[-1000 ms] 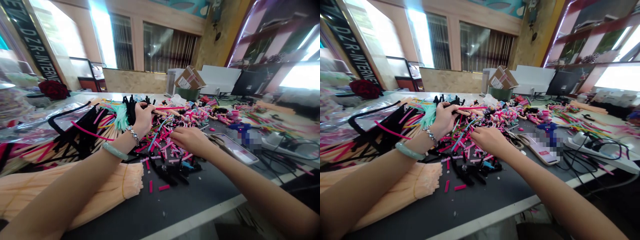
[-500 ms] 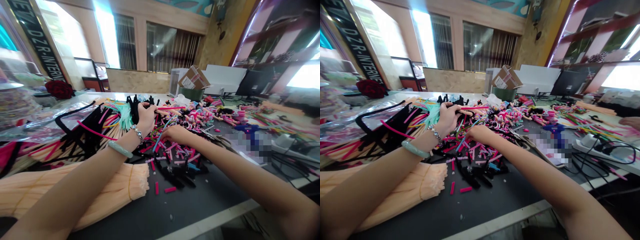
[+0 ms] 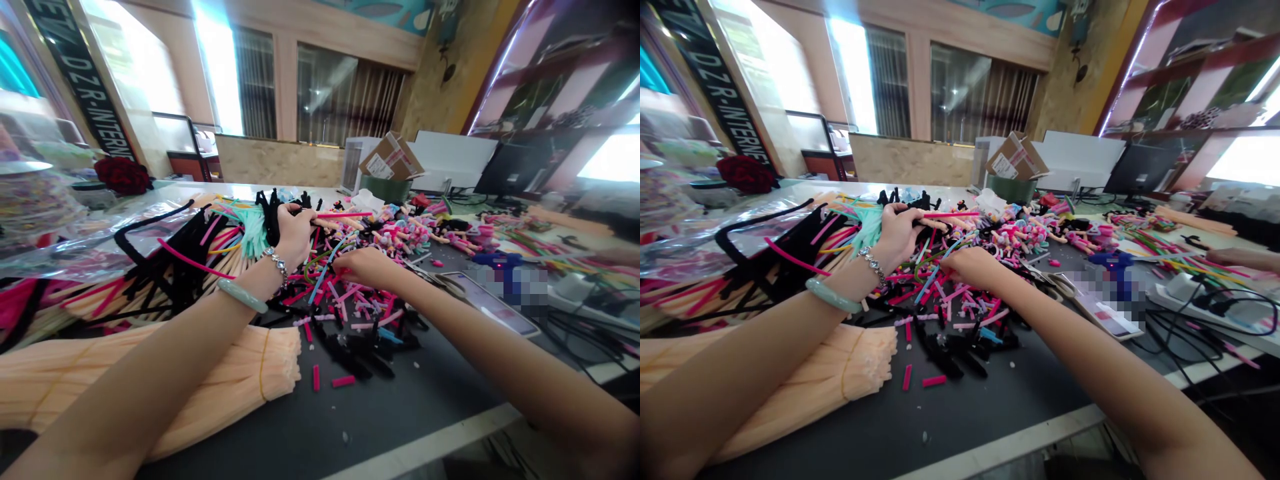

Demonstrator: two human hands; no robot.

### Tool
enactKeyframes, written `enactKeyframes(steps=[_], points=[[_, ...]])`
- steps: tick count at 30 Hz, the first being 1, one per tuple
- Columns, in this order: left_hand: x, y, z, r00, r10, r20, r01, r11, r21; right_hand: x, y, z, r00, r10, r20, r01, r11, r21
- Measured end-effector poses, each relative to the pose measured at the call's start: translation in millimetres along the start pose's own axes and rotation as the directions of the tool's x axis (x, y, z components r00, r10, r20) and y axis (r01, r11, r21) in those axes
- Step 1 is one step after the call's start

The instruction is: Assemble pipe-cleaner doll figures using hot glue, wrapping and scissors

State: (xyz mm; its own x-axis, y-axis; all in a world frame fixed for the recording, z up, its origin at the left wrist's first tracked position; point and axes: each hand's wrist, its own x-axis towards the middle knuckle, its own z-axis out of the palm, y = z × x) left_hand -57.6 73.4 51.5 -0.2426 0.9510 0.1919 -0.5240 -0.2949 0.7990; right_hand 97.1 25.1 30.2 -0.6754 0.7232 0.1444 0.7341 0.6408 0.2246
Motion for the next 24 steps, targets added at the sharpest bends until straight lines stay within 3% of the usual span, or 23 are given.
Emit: enactKeyframes(steps=[8,13,16,19,22,24], points=[[-1.1,0.3,0.9,1.000,0.004,0.006,-0.004,1.000,-0.003,-23.8,-1.7,-16.4,0.997,0.080,-0.012,-0.080,0.997,-0.020],[1.1,-1.8,0.0,1.000,0.011,0.010,-0.011,1.000,-0.005,-40.3,8.0,-14.8,0.981,0.174,-0.082,-0.144,0.948,0.285],[1.1,-4.2,-0.3,1.000,0.013,0.024,-0.013,1.000,-0.007,-52.5,9.0,-15.8,0.946,0.297,-0.127,-0.185,0.820,0.542],[-1.1,-6.8,0.6,1.000,-0.010,0.020,0.010,1.000,0.004,-63.8,5.1,-18.7,0.906,0.413,-0.090,-0.200,0.607,0.769],[-5.9,-8.5,2.6,0.998,-0.029,0.050,0.029,1.000,0.009,-72.0,-0.8,-21.0,0.862,0.506,-0.043,-0.181,0.385,0.905],[-10.2,-9.2,4.2,0.996,-0.037,0.075,0.035,0.999,0.017,-75.9,-4.4,-21.6,0.835,0.549,-0.033,-0.153,0.290,0.945]])
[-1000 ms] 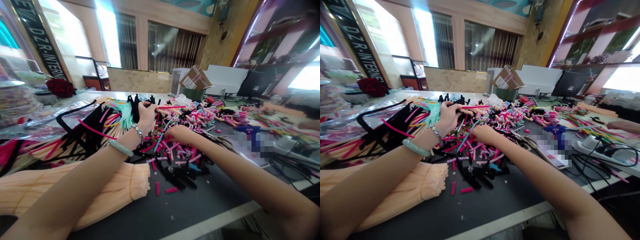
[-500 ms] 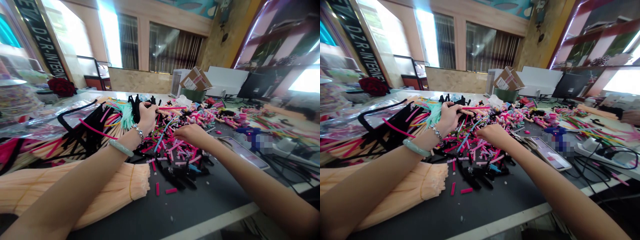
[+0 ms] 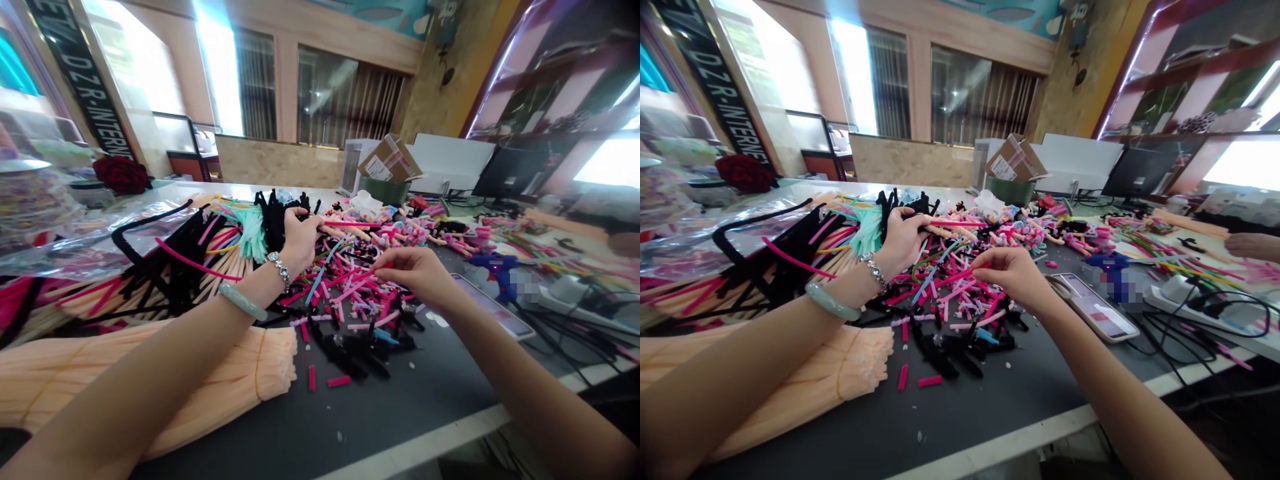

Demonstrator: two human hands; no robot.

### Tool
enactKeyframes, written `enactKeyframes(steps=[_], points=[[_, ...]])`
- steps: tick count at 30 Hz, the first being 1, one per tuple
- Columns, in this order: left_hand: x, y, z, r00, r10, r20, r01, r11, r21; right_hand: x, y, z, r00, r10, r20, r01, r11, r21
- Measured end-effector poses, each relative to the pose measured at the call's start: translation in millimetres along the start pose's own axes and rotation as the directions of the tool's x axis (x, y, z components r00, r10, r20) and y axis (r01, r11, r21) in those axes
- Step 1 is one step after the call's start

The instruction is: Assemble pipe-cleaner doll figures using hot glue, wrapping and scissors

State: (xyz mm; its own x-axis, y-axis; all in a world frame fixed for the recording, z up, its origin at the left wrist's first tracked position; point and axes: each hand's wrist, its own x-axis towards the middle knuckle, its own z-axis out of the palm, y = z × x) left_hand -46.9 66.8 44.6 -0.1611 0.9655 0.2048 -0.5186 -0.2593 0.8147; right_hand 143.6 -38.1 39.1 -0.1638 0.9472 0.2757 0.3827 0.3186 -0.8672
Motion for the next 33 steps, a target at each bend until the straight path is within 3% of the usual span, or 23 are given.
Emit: enactKeyframes(steps=[5,12,15,19,22,26,30,33], points=[[-11.4,-1.5,4.9,0.999,0.011,0.034,-0.013,0.998,0.057,-9.7,-1.6,0.4,0.997,0.020,-0.072,-0.007,0.983,0.182],[-25.7,-1.1,10.5,0.996,-0.008,0.091,-0.003,0.993,0.120,-24.0,-3.7,-0.2,0.999,0.045,-0.022,-0.033,0.914,0.405],[-30.3,-2.0,11.8,0.994,0.000,0.108,-0.013,0.992,0.126,-29.0,-3.5,-0.8,1.000,0.026,-0.012,-0.018,0.911,0.413],[-34.3,-7.8,10.4,0.975,0.107,0.196,-0.140,0.976,0.166,-31.5,-1.0,-2.5,0.999,0.005,-0.051,0.012,0.938,0.347],[-38.3,-10.4,10.0,0.933,0.217,0.286,-0.284,0.934,0.217,-30.6,2.9,-3.9,0.989,0.042,-0.141,0.002,0.955,0.296],[-47.9,-6.8,12.8,0.846,0.336,0.414,-0.465,0.846,0.262,-30.1,3.7,-4.0,0.967,0.056,-0.247,-0.012,0.985,0.173],[-59.6,-2.4,15.4,0.755,0.279,0.594,-0.537,0.782,0.316,-33.3,-5.2,-2.7,0.964,-0.034,-0.264,0.027,0.999,-0.027],[-66.3,-2.1,15.8,0.728,0.214,0.651,-0.534,0.772,0.344,-36.1,-11.3,-0.6,0.954,-0.123,-0.274,0.062,0.973,-0.222]])
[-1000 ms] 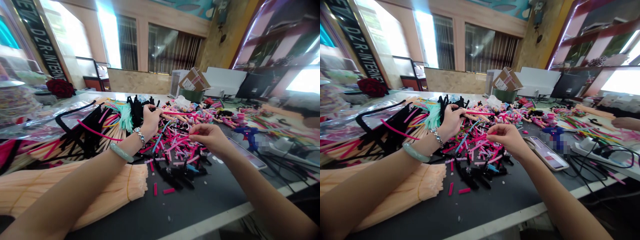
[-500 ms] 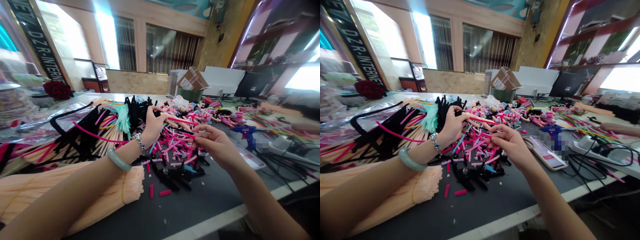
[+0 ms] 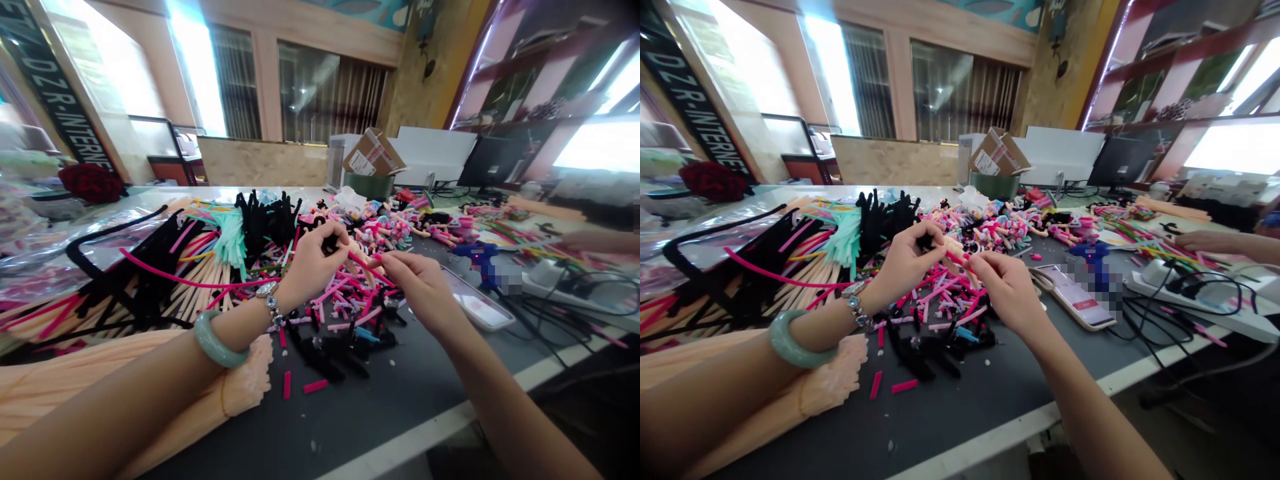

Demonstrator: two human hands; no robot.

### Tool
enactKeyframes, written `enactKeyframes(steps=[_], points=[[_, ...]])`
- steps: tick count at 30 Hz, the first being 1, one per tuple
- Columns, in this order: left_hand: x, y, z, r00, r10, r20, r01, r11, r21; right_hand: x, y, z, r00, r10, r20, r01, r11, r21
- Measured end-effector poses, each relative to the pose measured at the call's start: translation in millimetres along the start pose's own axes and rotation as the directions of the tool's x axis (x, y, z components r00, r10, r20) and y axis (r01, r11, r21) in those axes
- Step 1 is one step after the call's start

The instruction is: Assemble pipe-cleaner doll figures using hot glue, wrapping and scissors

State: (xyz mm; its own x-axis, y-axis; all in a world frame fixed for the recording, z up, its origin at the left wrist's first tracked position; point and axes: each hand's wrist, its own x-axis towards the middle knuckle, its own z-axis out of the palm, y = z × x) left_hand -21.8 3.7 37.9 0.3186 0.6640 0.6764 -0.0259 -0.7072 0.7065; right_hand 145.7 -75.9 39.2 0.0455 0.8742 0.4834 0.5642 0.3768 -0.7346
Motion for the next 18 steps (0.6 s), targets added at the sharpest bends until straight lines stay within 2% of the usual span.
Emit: enactKeyframes(steps=[8,14,18], points=[[-3.8,-3.6,3.5,0.994,-0.035,0.104,0.032,0.999,0.027,-4.7,0.8,4.8,0.970,-0.196,-0.144,0.142,0.936,-0.321],[-3.7,0.0,3.2,0.990,-0.046,0.132,0.040,0.998,0.051,-7.5,0.7,7.3,0.967,-0.214,-0.139,0.137,0.896,-0.422],[-4.3,5.2,4.0,0.978,-0.061,0.200,0.065,0.998,-0.015,-6.6,2.3,8.4,0.961,-0.241,-0.135,0.153,0.871,-0.467]])
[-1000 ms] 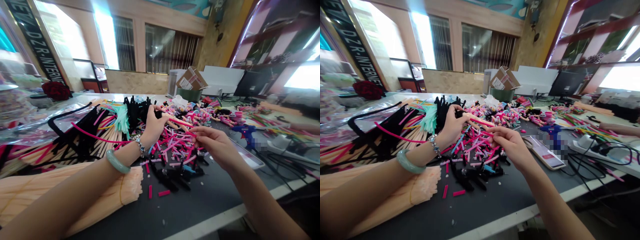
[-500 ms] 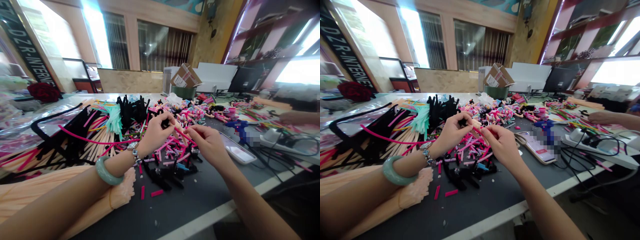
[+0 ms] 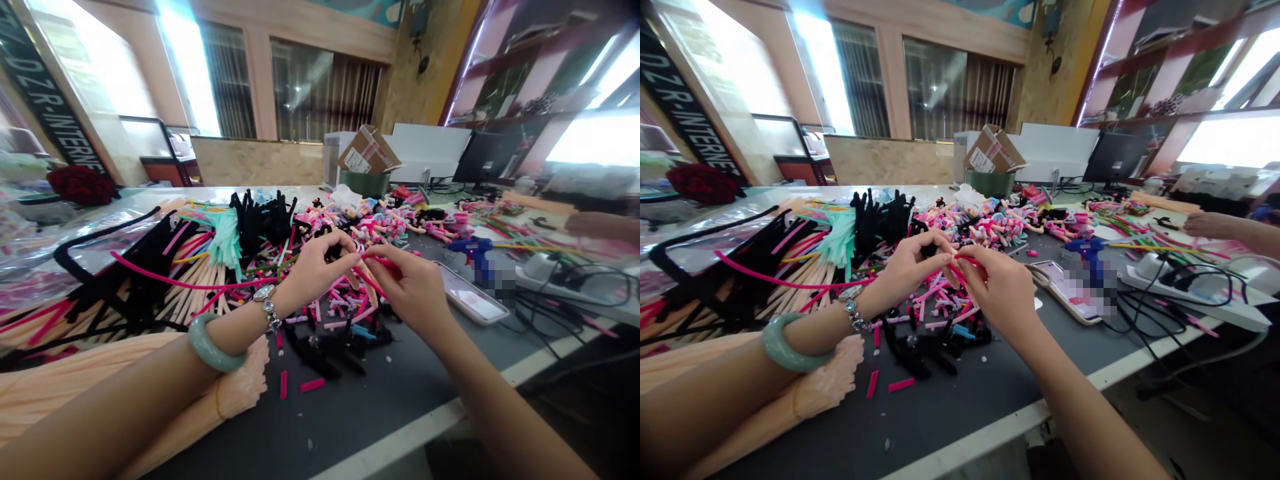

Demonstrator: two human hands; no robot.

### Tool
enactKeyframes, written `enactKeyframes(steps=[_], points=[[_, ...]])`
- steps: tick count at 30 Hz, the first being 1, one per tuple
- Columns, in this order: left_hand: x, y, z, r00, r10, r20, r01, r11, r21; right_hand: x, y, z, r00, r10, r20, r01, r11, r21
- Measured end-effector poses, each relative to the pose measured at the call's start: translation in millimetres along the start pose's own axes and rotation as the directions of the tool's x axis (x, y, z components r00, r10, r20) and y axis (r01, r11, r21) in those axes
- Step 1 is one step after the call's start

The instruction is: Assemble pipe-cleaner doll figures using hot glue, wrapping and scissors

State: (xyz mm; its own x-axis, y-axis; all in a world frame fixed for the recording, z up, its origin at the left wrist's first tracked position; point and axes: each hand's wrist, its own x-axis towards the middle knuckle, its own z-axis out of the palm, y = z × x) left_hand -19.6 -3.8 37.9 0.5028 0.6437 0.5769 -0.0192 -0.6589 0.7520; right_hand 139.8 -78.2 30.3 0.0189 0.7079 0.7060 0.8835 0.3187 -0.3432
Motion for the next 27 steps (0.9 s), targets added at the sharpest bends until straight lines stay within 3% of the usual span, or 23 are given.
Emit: enactKeyframes(steps=[5,9,12,18,23,27], points=[[-0.9,-4.1,2.2,0.998,0.008,0.061,-0.004,0.999,-0.053,0.0,3.3,2.5,0.998,-0.067,-0.003,0.067,0.997,-0.030],[-0.7,-5.7,2.3,0.996,0.014,0.088,-0.019,0.999,0.050,0.1,5.5,3.6,0.995,-0.095,-0.013,0.094,0.995,-0.043],[1.2,-5.0,0.5,0.997,0.069,0.048,-0.075,0.987,0.143,1.7,7.1,1.5,0.994,-0.105,-0.029,0.104,0.994,-0.041],[6.7,-11.8,-7.4,0.996,0.079,-0.034,-0.074,0.988,0.133,9.6,23.3,-9.4,0.994,-0.079,-0.078,0.070,0.992,-0.102],[11.8,-27.6,-17.5,0.985,0.030,-0.169,-0.021,0.998,0.052,18.0,48.7,-18.6,0.988,0.016,-0.156,-0.048,0.977,-0.207],[12.6,-36.1,-21.0,0.981,-0.007,-0.193,0.013,0.999,0.030,20.9,54.7,-20.3,0.983,0.095,-0.156,-0.129,0.966,-0.226]])
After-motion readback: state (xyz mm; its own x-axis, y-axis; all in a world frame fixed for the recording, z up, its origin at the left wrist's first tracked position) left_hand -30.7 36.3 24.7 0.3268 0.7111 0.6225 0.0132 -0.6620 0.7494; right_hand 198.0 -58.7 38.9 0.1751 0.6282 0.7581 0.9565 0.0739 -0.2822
